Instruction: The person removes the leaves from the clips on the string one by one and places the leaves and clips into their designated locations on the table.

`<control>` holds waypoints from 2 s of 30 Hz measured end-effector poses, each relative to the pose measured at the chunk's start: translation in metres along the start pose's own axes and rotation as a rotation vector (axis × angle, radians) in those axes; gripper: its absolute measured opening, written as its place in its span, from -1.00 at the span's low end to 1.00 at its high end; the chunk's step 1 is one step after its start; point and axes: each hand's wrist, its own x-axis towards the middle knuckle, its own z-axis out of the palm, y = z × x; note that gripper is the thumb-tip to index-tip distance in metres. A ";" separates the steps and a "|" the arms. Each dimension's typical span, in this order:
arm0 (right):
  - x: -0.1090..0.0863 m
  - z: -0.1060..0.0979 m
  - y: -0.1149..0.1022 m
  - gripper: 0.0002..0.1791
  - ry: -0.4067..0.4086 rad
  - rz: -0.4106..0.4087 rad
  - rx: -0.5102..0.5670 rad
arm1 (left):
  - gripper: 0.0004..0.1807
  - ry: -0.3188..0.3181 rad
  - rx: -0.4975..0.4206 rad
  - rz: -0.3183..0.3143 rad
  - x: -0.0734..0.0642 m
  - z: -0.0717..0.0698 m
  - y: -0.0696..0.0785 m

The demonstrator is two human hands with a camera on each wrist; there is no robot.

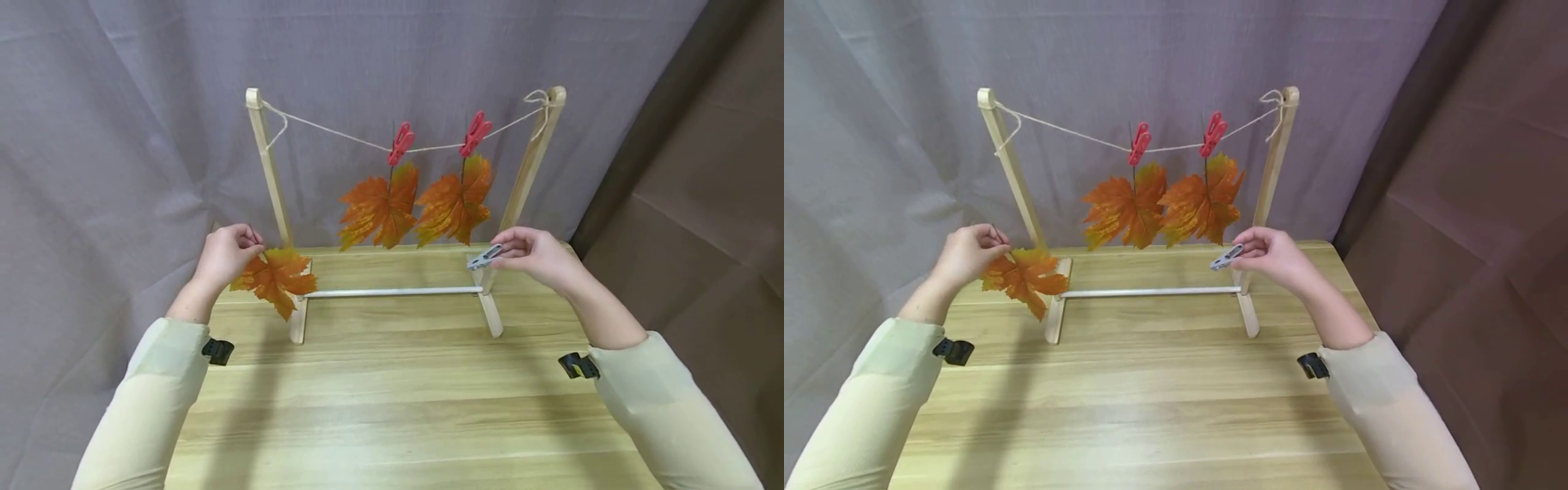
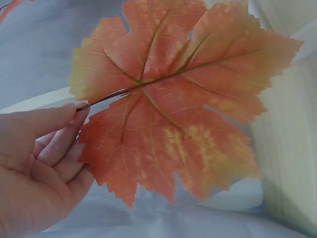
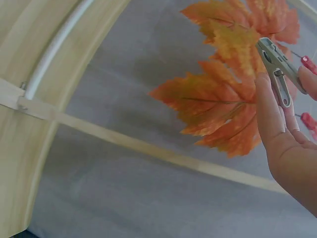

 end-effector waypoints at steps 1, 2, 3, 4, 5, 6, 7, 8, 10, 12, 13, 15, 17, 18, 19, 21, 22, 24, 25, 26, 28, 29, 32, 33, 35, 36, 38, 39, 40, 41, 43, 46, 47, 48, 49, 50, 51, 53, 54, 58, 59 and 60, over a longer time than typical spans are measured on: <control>-0.001 0.000 0.003 -0.59 0.002 -0.003 0.005 | -0.91 0.000 -0.011 0.008 -0.001 0.001 -0.001; -0.002 -0.001 0.007 -0.59 0.003 -0.002 0.011 | -0.92 -0.002 -0.024 0.015 -0.001 0.003 -0.002; -0.003 -0.001 0.011 -0.59 0.004 -0.004 0.016 | -0.91 -0.008 -0.040 0.021 -0.002 0.004 -0.003; -0.004 -0.001 0.015 -0.59 0.003 -0.004 0.025 | -0.91 -0.012 -0.054 0.031 -0.003 0.006 -0.005; -0.005 -0.001 0.019 -0.59 0.002 0.000 0.036 | -0.91 -0.016 -0.066 0.040 -0.004 0.009 -0.007; -0.006 0.000 0.023 -0.58 0.001 0.005 0.045 | -0.90 -0.019 -0.073 0.048 -0.006 0.011 -0.009; -0.008 0.000 0.027 -0.58 0.002 0.011 0.053 | -0.90 -0.022 -0.076 0.059 -0.007 0.013 -0.011; -0.009 0.000 0.031 -0.57 0.002 0.016 0.061 | -0.90 -0.024 -0.078 0.070 -0.008 0.016 -0.013; -0.011 0.001 0.041 -0.56 0.009 0.023 0.081 | -0.90 -0.023 -0.070 0.091 -0.011 0.020 -0.018; -0.013 0.001 0.051 -0.58 0.016 0.022 0.097 | -0.89 -0.025 -0.066 0.108 -0.014 0.025 -0.022; -0.014 0.001 0.056 -0.59 0.020 0.027 0.108 | -0.88 -0.025 -0.067 0.117 -0.015 0.027 -0.024; -0.016 0.002 0.069 -0.60 0.025 0.040 0.132 | -0.87 -0.028 -0.068 0.134 -0.018 0.032 -0.028; -0.018 0.003 0.082 -0.60 0.031 0.058 0.155 | -0.86 -0.040 -0.079 0.151 -0.021 0.038 -0.032; -0.020 0.004 0.089 -0.60 0.037 0.071 0.163 | -0.85 -0.047 -0.080 0.157 -0.023 0.040 -0.033; -0.022 0.005 0.095 -0.59 0.043 0.083 0.169 | -0.84 -0.055 -0.081 0.162 -0.025 0.043 -0.035; -0.025 0.007 0.108 -0.60 0.054 0.098 0.195 | -0.81 -0.073 -0.085 0.165 -0.029 0.048 -0.038; -0.026 0.008 0.114 -0.61 0.057 0.103 0.225 | -0.80 -0.079 -0.083 0.163 -0.031 0.050 -0.039; -0.028 0.010 0.126 -0.67 0.063 0.109 0.294 | -0.77 -0.083 -0.076 0.164 -0.035 0.053 -0.041; -0.029 0.011 0.131 -0.69 0.062 0.108 0.338 | -0.75 -0.085 -0.078 0.168 -0.036 0.055 -0.042; -0.029 0.012 0.137 -0.70 0.060 0.106 0.385 | -0.74 -0.091 -0.078 0.170 -0.038 0.057 -0.043; -0.030 0.015 0.148 -0.71 0.054 0.103 0.462 | -0.73 -0.097 -0.075 0.181 -0.041 0.060 -0.044; -0.031 0.016 0.154 -0.71 0.051 0.101 0.493 | -0.72 -0.102 -0.078 0.187 -0.042 0.062 -0.045; -0.033 0.020 0.167 -0.70 0.044 0.103 0.538 | -0.69 -0.125 -0.096 0.193 -0.044 0.068 -0.047; -0.034 0.022 0.171 -0.69 0.044 0.106 0.534 | -0.69 -0.124 -0.101 0.196 -0.044 0.070 -0.048; -0.034 0.024 0.177 -0.66 0.043 0.112 0.521 | -0.68 -0.126 -0.110 0.198 -0.045 0.073 -0.049; -0.035 0.025 0.180 -0.64 0.045 0.117 0.501 | -0.68 -0.126 -0.113 0.195 -0.045 0.075 -0.050; -0.035 0.028 0.184 -0.62 0.047 0.124 0.445 | -0.71 -0.125 -0.123 0.186 -0.046 0.078 -0.052; -0.035 0.030 0.187 -0.60 0.048 0.127 0.423 | -0.74 -0.122 -0.130 0.179 -0.046 0.080 -0.053; -0.035 0.031 0.189 -0.60 0.052 0.128 0.394 | -0.78 -0.123 -0.138 0.168 -0.047 0.081 -0.054; -0.035 0.032 0.191 -0.59 0.059 0.135 0.364 | -0.82 -0.127 -0.150 0.156 -0.048 0.083 -0.055; -0.036 0.035 0.196 -0.56 0.080 0.149 0.281 | -0.88 -0.143 -0.170 0.127 -0.049 0.085 -0.058; -0.038 0.037 0.204 -0.48 0.114 0.190 0.154 | -0.94 -0.168 -0.185 0.102 -0.052 0.089 -0.061; -0.039 0.038 0.207 -0.46 0.122 0.205 0.119 | -0.94 -0.175 -0.188 0.096 -0.053 0.090 -0.063; -0.039 0.038 0.210 -0.44 0.130 0.218 0.081 | -0.95 -0.179 -0.189 0.094 -0.054 0.091 -0.064; -0.040 0.039 0.214 -0.43 0.136 0.226 0.056 | -0.95 -0.181 -0.191 0.092 -0.055 0.093 -0.066; -0.040 0.039 0.217 -0.42 0.142 0.234 0.035 | -0.95 -0.182 -0.192 0.092 -0.057 0.095 -0.068; -0.041 0.039 0.220 -0.42 0.144 0.238 0.020 | -0.94 -0.181 -0.190 0.089 -0.058 0.097 -0.070; -0.042 0.039 0.225 -0.43 0.147 0.243 0.001 | -0.94 -0.180 -0.186 0.086 -0.060 0.102 -0.074; -0.042 0.039 0.228 -0.44 0.149 0.244 -0.007 | -0.93 -0.180 -0.184 0.081 -0.062 0.105 -0.076; -0.043 0.042 0.233 -0.48 0.140 0.249 -0.016 | -0.93 -0.183 -0.173 0.069 -0.068 0.115 -0.083; -0.044 0.042 0.234 -0.49 0.138 0.251 -0.016 | -0.93 -0.187 -0.174 0.067 -0.070 0.118 -0.084; -0.044 0.043 0.235 -0.49 0.137 0.254 -0.013 | -0.93 -0.190 -0.176 0.066 -0.072 0.121 -0.085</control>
